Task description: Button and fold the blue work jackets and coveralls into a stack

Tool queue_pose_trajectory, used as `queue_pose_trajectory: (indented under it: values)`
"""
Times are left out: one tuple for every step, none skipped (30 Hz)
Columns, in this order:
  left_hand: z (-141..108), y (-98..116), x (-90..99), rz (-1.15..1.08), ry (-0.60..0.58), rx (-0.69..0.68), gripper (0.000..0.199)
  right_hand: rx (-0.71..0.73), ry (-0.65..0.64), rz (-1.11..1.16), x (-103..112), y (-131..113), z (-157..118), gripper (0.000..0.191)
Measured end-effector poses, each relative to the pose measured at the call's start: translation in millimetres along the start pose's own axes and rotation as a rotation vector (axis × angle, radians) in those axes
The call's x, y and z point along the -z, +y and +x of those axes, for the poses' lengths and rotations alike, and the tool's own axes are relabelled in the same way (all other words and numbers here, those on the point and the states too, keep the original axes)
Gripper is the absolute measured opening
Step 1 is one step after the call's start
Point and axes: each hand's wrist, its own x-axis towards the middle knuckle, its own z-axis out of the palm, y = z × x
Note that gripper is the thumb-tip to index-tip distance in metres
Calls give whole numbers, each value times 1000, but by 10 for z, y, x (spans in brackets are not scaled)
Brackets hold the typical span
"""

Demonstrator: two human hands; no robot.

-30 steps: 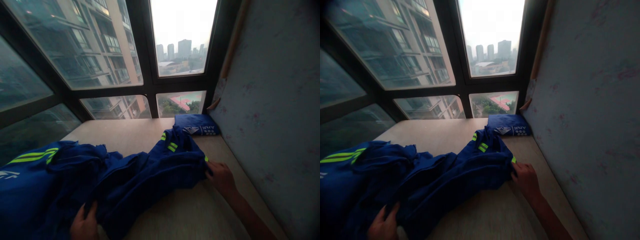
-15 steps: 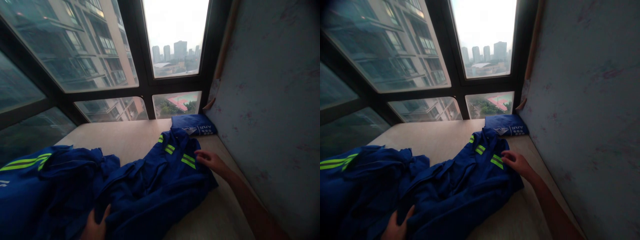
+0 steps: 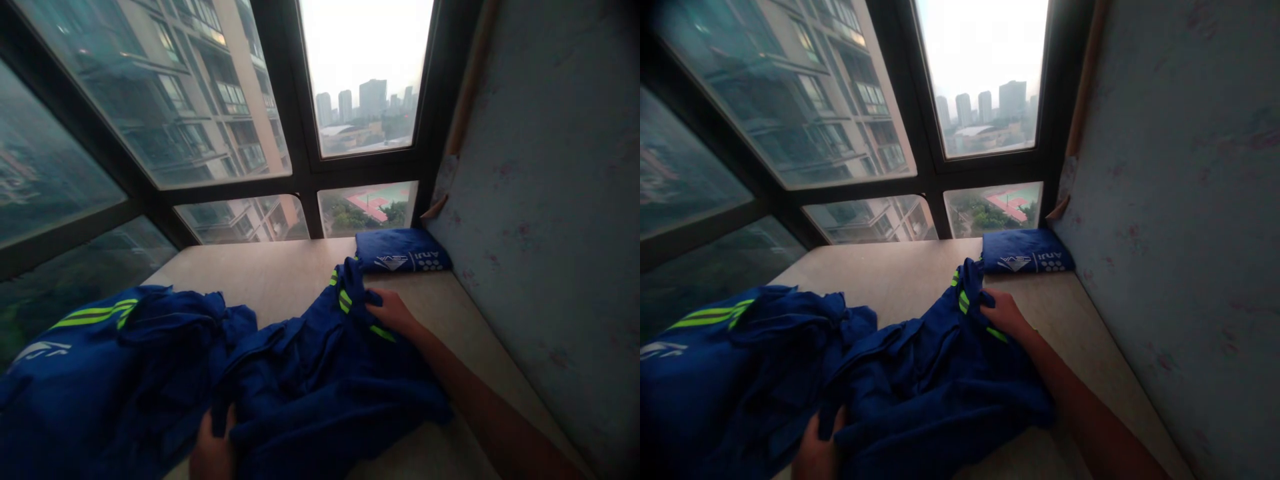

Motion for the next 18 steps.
queue_pose_trajectory:
  values:
    - [12, 9, 1, -28, 2, -2, 74, 17, 9, 0, 108, -12, -22, 31]
    - [30, 17, 5, -57, 12, -12, 74, 34, 39, -1, 245, -23, -43, 31]
    - [55, 28, 16, -83, 23, -27, 73, 45, 88, 0, 408, -35, -62, 33]
    - [82, 46, 36, -105, 33, -45, 71, 48, 157, 10, 588, -46, -79, 37]
    - [112, 72, 68, -122, 41, -56, 70, 45, 232, 23, 779, -56, -93, 41]
    - [142, 109, 111, -136, 51, -61, 69, 36, 303, 34, 974, -64, -104, 44]
    - [172, 156, 165, -150, 69, -63, 67, 22, 364, 45, 1166, -69, -112, 45]
    - [202, 211, 225, -166, 96, -70, 65, 7, 427, 47, 1350, -69, -117, 45]
    - [232, 271, 289, -182, 126, -85, 63, -8, 498, 25, 1520, -62, -120, 43]
    - [265, 333, 351, -195, 153, -107, 62, -21, 566, -37, 1672, -46, -122, 41]
    - [298, 393, 405, -200, 173, -133, 61, -24, 621, -148, 1802, -17, -125, 39]
    - [331, 446, 449, -194, 179, -156, 60, -11, 656, -313, 1905, 24, -129, 38]
    - [361, 491, 479, -170, 168, -174, 60, 23, 664, -518, 1979, 77, -135, 38]
    - [386, 526, 491, -129, 146, -197, 59, 73, 647, -735, 2019, 141, -145, 38]
    - [403, 548, 485, -76, 127, -229, 58, 132, 612, -927, 2025, 213, -157, 40]
    - [409, 560, 460, -19, 119, -278, 57, 193, 573, -1071, 1995, 288, -171, 43]
    - [404, 564, 417, 34, 129, -347, 56, 251, 538, -1158, 1933, 362, -185, 45]
    - [388, 563, 359, 76, 153, -435, 54, 304, 501, -1190, 1843, 433, -197, 46]
